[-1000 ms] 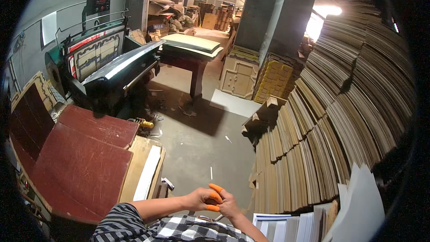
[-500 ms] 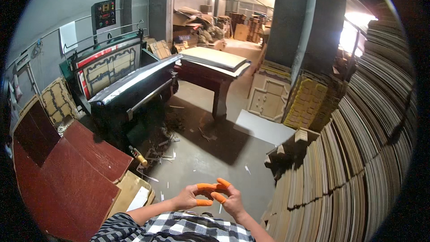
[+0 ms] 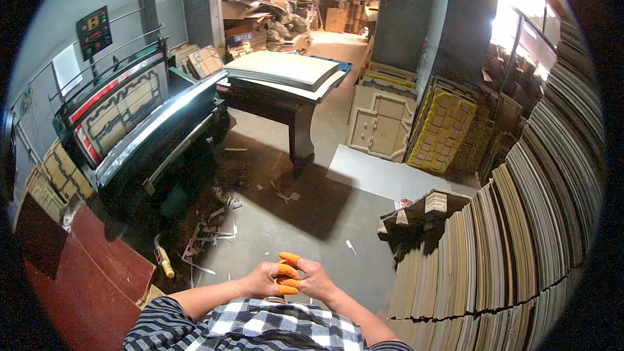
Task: The person repeatedly places flat cardboard sheets onto a guillotine-style cutter, aligns them, and operates the machine to trim the edges. The trimmed pieces are stacked on a nearby table. The process is repeated for multiple sheets throughout the clip.
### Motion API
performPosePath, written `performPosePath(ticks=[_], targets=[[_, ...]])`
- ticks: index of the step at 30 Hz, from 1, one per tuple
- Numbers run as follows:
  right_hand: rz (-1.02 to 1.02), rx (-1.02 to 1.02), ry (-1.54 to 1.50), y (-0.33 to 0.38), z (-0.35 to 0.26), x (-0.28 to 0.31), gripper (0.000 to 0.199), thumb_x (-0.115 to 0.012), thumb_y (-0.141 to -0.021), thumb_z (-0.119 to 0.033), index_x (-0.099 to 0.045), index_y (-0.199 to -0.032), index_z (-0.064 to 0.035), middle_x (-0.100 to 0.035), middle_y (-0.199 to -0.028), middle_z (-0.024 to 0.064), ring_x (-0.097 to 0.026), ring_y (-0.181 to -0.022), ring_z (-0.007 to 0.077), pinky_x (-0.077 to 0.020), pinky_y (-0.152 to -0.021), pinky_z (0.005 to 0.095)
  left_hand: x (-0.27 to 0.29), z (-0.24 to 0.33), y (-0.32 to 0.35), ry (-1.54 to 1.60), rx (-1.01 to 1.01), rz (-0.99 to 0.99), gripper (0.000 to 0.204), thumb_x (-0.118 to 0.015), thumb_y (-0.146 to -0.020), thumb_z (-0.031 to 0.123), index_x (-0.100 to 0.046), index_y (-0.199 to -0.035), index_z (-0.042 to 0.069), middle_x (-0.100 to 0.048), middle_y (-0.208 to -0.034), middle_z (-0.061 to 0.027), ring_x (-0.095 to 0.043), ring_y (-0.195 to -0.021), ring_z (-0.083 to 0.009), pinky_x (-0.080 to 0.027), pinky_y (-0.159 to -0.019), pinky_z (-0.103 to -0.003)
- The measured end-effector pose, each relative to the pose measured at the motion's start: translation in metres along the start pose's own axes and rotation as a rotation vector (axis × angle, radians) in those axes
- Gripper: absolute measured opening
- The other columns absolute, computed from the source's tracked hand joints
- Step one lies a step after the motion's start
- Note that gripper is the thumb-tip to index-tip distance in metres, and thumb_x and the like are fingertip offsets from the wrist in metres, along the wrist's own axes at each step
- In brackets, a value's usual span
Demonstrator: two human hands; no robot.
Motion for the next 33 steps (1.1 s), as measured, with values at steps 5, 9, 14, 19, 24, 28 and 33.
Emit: performPosePath(ticks=[5, 9, 14, 19, 24, 28, 33], targets=[[0.039, -0.019, 0.278, -0.065, 0.004, 0.051, 0.060, -0.076, -0.079, -0.011, -0.050, -0.133, -0.0022, -0.064, -0.115, 0.0125, -0.063, -0.102, 0.0185, -0.0491, -0.090, 0.0293, 0.036, -0.021, -0.076, 0.209, -0.049, -0.119, 0.033, -0.076, -0.079, 0.002, -0.060, -0.108, -0.002, -0.064, -0.099, -0.0032, -0.061, -0.092, -0.0091, -0.052, -0.082, -0.023], [0.265, -0.016, 0.181, -0.121, 0.005, 0.110, 0.061, -0.078, -0.077, -0.015, -0.053, -0.131, -0.0050, -0.063, -0.119, 0.0126, -0.062, -0.106, 0.0208, -0.0474, -0.094, 0.0318, 0.083, -0.031, -0.154, 0.288, 0.041, -0.226, 0.033, -0.071, -0.085, 0.006, -0.061, -0.116, 0.002, -0.064, -0.103, -0.0025, -0.059, -0.097, -0.0083, -0.049, -0.087, -0.024], [0.258, 0.186, 0.424, -0.199, -0.011, 0.149, 0.049, -0.075, -0.074, -0.003, -0.064, -0.120, -0.0129, -0.036, -0.148, 0.0139, -0.041, -0.132, 0.0275, -0.0363, -0.107, 0.0373, 0.206, -0.036, -0.213, 0.233, -0.017, 0.056, 0.041, -0.073, -0.083, 0.010, -0.060, -0.122, 0.005, -0.066, -0.106, -0.0060, -0.062, -0.098, -0.0111, -0.051, -0.088, -0.028], [-0.122, 0.195, 0.285, -0.307, 0.009, 0.111, 0.053, -0.070, -0.074, 0.001, -0.060, -0.124, -0.0150, -0.016, -0.156, 0.0120, -0.030, -0.140, 0.0299, -0.0329, -0.109, 0.0393, 0.277, -0.027, -0.229, 0.126, -0.036, 0.066, 0.031, -0.070, -0.086, 0.008, -0.064, -0.114, -0.001, -0.069, -0.103, -0.0081, -0.063, -0.092, -0.0110, -0.052, -0.083, -0.027], [-0.507, 0.196, 0.157, -0.406, 0.030, 0.075, 0.055, -0.071, -0.077, -0.005, -0.057, -0.129, -0.0162, -0.012, -0.157, 0.0141, -0.030, -0.139, 0.0322, -0.0313, -0.110, 0.0397, 0.366, -0.044, -0.228, 0.030, -0.083, 0.225, 0.031, -0.072, -0.082, 0.007, -0.066, -0.112, -0.001, -0.070, -0.097, -0.0060, -0.063, -0.088, -0.0088, -0.052, -0.082, -0.026], [-0.720, 0.268, 0.309, -0.490, 0.028, 0.059, 0.042, -0.073, -0.076, -0.009, -0.064, -0.117, -0.0132, -0.013, -0.156, 0.0186, -0.033, -0.136, 0.0360, -0.0341, -0.107, 0.0419, 0.434, -0.026, -0.241, -0.167, -0.122, 0.308, 0.031, -0.073, -0.081, 0.009, -0.066, -0.110, 0.000, -0.068, -0.096, -0.0126, -0.067, -0.089, -0.0185, -0.053, -0.080, -0.029], [-0.875, 0.405, 0.476, -0.581, 0.042, 0.054, 0.043, -0.073, -0.075, -0.007, -0.065, -0.117, -0.0139, -0.032, -0.148, 0.0203, -0.048, -0.123, 0.0330, -0.0421, -0.099, 0.0391, 0.506, -0.027, -0.269, -0.279, -0.171, 0.439, 0.025, -0.072, -0.081, 0.017, -0.066, -0.100, 0.002, -0.068, -0.087, -0.0152, -0.066, -0.076, -0.0281, -0.051, -0.068, -0.035]])
Point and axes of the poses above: each hand's wrist, its own y-axis away from the middle knuckle, its own x-axis out of the back of the hand, z = x × y, the point moved 10 cm from there along -y, towards the middle knuckle
